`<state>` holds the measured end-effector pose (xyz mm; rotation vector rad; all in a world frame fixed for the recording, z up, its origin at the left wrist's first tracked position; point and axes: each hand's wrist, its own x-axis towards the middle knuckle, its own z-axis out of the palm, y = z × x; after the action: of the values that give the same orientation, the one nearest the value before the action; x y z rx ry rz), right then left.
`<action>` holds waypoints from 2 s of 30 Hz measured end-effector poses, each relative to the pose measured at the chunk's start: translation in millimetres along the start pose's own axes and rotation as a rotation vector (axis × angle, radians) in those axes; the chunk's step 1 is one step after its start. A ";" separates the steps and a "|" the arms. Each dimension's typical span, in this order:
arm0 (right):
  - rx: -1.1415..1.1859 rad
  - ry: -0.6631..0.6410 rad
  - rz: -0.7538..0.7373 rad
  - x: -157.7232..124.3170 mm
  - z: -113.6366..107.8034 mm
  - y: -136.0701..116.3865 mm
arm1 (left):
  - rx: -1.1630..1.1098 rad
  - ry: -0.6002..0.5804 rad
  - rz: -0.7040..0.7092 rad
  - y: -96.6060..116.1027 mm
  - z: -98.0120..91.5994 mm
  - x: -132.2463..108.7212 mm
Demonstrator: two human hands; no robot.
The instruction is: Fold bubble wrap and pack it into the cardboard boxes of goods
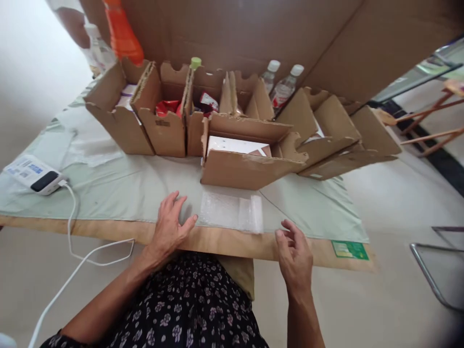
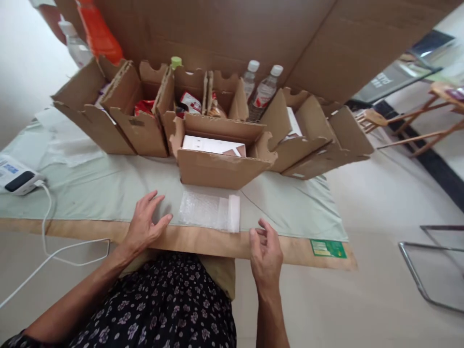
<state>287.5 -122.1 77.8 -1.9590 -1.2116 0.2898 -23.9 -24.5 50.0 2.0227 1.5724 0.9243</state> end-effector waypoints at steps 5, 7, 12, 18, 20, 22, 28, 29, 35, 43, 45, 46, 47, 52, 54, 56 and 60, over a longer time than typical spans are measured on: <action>-0.198 -0.122 -0.464 -15.8 17.5 -40.7 | 0.178 -0.072 0.080 13.9 30.6 17.8; -0.261 -0.299 -0.574 -14.2 40.0 -56.1 | 0.226 -0.088 0.096 22.4 42.1 20.9; -0.430 -0.281 -0.448 10.0 47.0 -14.6 | 0.195 -0.101 0.095 29.1 59.8 25.2; -0.311 0.105 -0.127 18.3 -14.1 82.2 | 0.041 -0.083 0.073 32.6 60.4 23.3; -0.129 0.178 -0.058 14.9 -23.9 87.3 | -0.026 -0.092 0.031 39.5 50.1 22.7; 0.067 0.277 0.036 13.3 -26.3 78.3 | -0.109 -0.140 -0.070 46.6 32.8 22.8; 0.250 0.478 -0.111 21.4 -12.5 27.7 | -0.258 -0.064 -0.318 43.5 -22.1 26.1; 0.201 0.454 -0.181 23.6 -9.3 24.2 | -0.215 -0.036 -0.330 38.3 -26.5 26.1; -0.053 0.005 -0.191 19.3 6.4 40.2 | 0.025 -0.093 -0.408 3.0 -32.0 21.1; 0.174 -0.186 -0.089 -3.5 4.9 11.5 | -0.114 -0.154 -0.401 1.9 -38.7 26.3; 0.254 -0.077 -0.054 0.0 -2.7 -2.2 | -0.130 -0.119 -0.390 4.1 -48.4 27.6; 0.247 -0.001 -0.056 4.0 -4.8 -7.5 | -0.112 -0.086 -0.379 3.8 -52.6 28.4; 0.217 0.071 -0.075 9.8 -4.4 -11.0 | -0.073 -0.048 -0.357 2.4 -55.3 29.4; 0.004 0.091 -0.155 53.4 31.7 5.0 | 0.291 -0.016 -0.178 -16.3 -38.3 32.3; -0.105 0.084 -0.149 66.4 43.3 22.7 | 0.411 -0.042 -0.153 -24.3 -30.4 29.3; -0.209 0.162 -0.147 70.1 42.0 37.8 | 0.463 0.014 -0.148 -29.0 -30.7 24.6; -0.294 0.251 -0.222 52.1 24.5 30.2 | 0.393 0.152 -0.026 -17.0 -35.2 18.9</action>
<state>320.3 -73.0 50.4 -2.0082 -1.3460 -0.2548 -58.1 -4.4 67.6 2.2253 1.9874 0.8258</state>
